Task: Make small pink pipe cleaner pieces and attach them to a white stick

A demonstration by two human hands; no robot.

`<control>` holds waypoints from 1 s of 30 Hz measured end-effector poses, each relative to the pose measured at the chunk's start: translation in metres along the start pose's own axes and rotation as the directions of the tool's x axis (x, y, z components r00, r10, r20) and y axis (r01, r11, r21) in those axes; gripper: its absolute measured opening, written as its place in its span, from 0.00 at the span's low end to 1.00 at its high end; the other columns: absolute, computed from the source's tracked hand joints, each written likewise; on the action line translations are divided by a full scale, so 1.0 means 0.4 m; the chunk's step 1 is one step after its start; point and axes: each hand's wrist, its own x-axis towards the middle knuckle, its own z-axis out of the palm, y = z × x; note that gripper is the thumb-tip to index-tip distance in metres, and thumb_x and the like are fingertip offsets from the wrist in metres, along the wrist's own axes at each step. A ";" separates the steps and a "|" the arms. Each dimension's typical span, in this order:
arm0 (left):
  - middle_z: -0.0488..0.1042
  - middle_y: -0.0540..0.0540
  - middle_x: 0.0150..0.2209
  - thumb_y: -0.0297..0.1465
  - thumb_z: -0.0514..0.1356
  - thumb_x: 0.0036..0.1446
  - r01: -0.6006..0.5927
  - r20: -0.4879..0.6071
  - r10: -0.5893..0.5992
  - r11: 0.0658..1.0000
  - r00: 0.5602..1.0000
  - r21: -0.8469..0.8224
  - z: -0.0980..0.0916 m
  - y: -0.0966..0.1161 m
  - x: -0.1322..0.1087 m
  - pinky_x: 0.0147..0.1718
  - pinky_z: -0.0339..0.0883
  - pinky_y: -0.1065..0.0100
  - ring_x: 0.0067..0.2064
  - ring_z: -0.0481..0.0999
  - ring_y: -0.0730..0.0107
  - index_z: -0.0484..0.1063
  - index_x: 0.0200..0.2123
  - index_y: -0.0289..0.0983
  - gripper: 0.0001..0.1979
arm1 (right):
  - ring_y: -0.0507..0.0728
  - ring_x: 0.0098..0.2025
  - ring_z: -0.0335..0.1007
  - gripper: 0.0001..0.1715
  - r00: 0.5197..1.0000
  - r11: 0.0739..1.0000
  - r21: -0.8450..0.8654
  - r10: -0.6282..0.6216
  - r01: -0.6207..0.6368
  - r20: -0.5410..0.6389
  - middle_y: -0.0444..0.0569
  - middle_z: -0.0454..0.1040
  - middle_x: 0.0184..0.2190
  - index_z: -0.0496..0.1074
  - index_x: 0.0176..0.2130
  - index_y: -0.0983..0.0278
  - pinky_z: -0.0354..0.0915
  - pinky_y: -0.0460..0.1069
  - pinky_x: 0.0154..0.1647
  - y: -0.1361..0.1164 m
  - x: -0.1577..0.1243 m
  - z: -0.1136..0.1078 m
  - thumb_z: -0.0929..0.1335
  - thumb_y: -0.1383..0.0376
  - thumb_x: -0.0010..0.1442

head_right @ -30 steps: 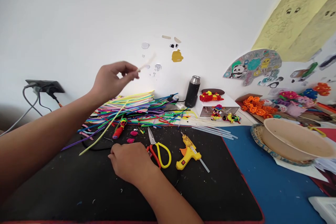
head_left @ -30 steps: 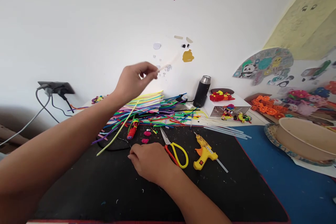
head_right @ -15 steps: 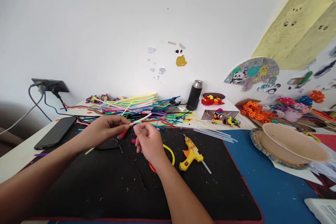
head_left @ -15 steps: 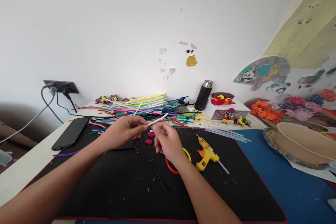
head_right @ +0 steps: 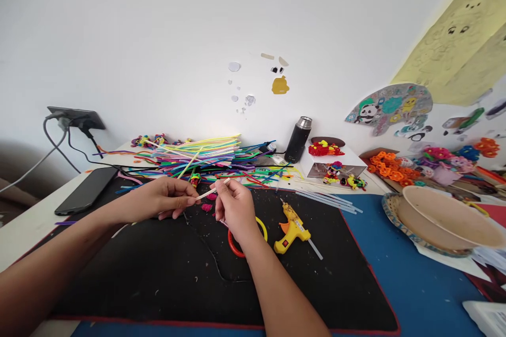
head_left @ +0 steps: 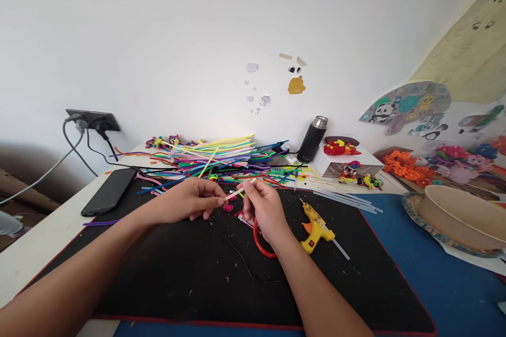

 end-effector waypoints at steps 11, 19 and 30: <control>0.71 0.51 0.22 0.52 0.63 0.61 0.037 0.022 -0.037 0.999 0.999 -0.004 -0.022 0.016 -0.043 0.17 0.56 0.75 0.21 0.65 0.74 0.81 0.42 0.39 0.22 | 0.49 0.12 0.58 0.23 0.986 0.957 -0.250 -0.162 0.149 -0.031 0.36 0.61 0.11 0.76 0.33 0.64 0.56 0.43 0.17 -0.001 -0.007 0.002 0.68 0.48 0.66; 0.69 0.52 0.17 0.48 0.72 0.51 -0.130 -0.178 0.039 0.836 0.983 -0.533 -0.098 -0.046 -0.036 0.15 0.53 0.72 0.15 0.60 0.76 0.82 0.39 0.41 0.19 | 0.47 0.12 0.54 0.26 0.972 0.990 0.021 -0.130 0.137 -0.196 0.32 0.55 0.12 0.68 0.29 0.62 0.49 0.43 0.14 -0.001 0.017 -0.019 0.73 0.44 0.60; 0.81 0.43 0.39 0.43 0.72 0.55 -0.267 -0.305 0.135 0.852 0.943 -0.450 0.116 -0.025 0.055 0.30 0.68 0.67 0.31 0.75 0.68 0.78 0.56 0.39 0.27 | 0.46 0.12 0.51 0.27 0.982 0.983 0.167 -0.041 0.073 -0.184 0.32 0.56 0.12 0.65 0.27 0.62 0.48 0.43 0.15 0.023 0.006 0.008 0.76 0.46 0.57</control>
